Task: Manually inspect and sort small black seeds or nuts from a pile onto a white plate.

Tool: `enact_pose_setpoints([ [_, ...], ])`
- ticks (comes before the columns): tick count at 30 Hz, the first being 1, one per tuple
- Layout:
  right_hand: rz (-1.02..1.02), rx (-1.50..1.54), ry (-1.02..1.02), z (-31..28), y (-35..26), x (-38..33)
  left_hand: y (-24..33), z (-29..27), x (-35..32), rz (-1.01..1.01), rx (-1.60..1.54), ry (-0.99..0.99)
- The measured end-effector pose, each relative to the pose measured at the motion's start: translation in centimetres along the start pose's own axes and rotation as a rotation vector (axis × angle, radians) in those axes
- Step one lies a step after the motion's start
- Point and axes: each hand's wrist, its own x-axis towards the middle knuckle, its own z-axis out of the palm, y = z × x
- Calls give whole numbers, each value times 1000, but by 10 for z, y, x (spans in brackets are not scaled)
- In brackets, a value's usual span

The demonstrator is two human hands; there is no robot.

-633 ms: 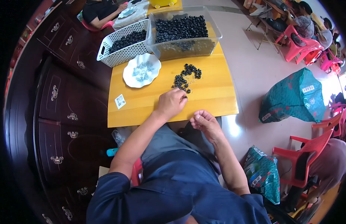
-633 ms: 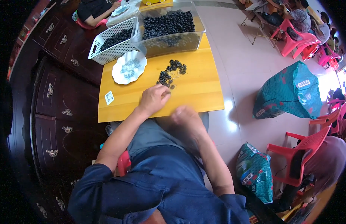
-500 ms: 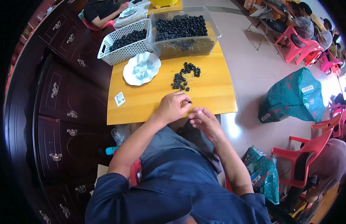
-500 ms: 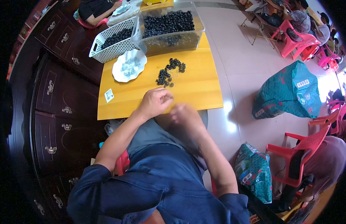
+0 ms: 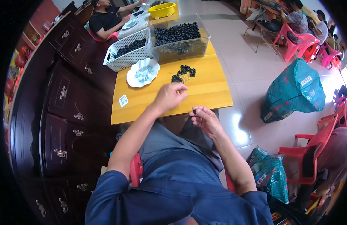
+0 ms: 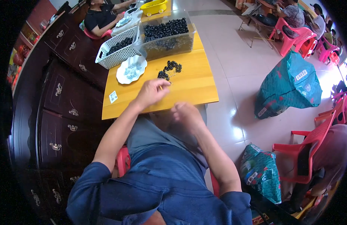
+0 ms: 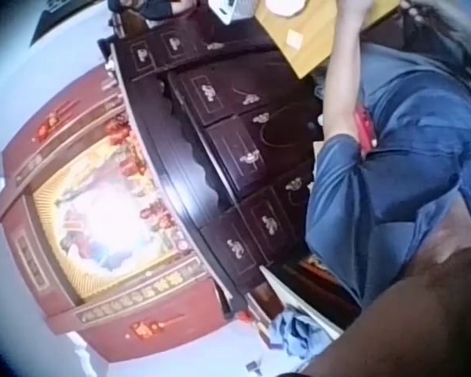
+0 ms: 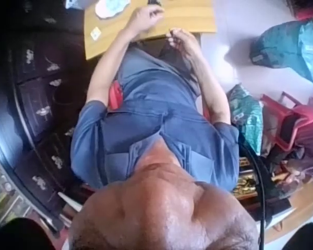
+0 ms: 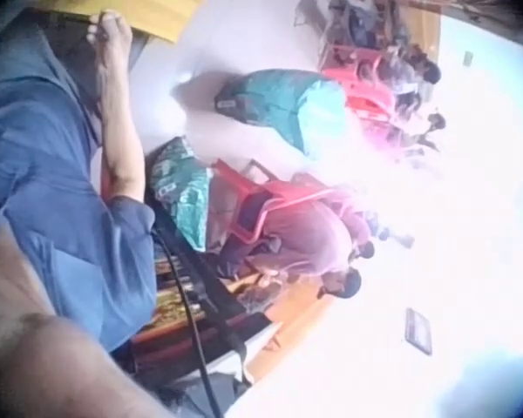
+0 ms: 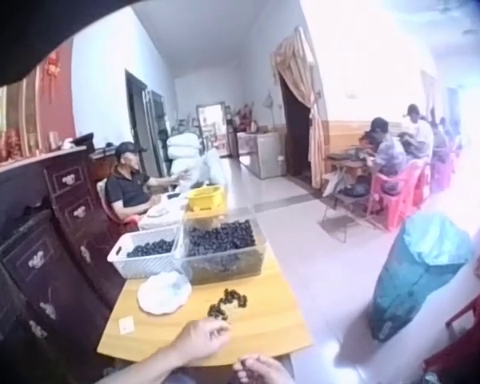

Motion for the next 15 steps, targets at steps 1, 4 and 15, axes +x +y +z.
enact_pose_setpoints([
  [1,-15,6,2,-1,0,0,-14,2,13,21,113,101],
  [4,-47,-143,16,6,3,-6,-33,2,41,58,402,113],
  [15,-116,-329,-63,-2,15,4,-42,22,88,10,741,-26],
])
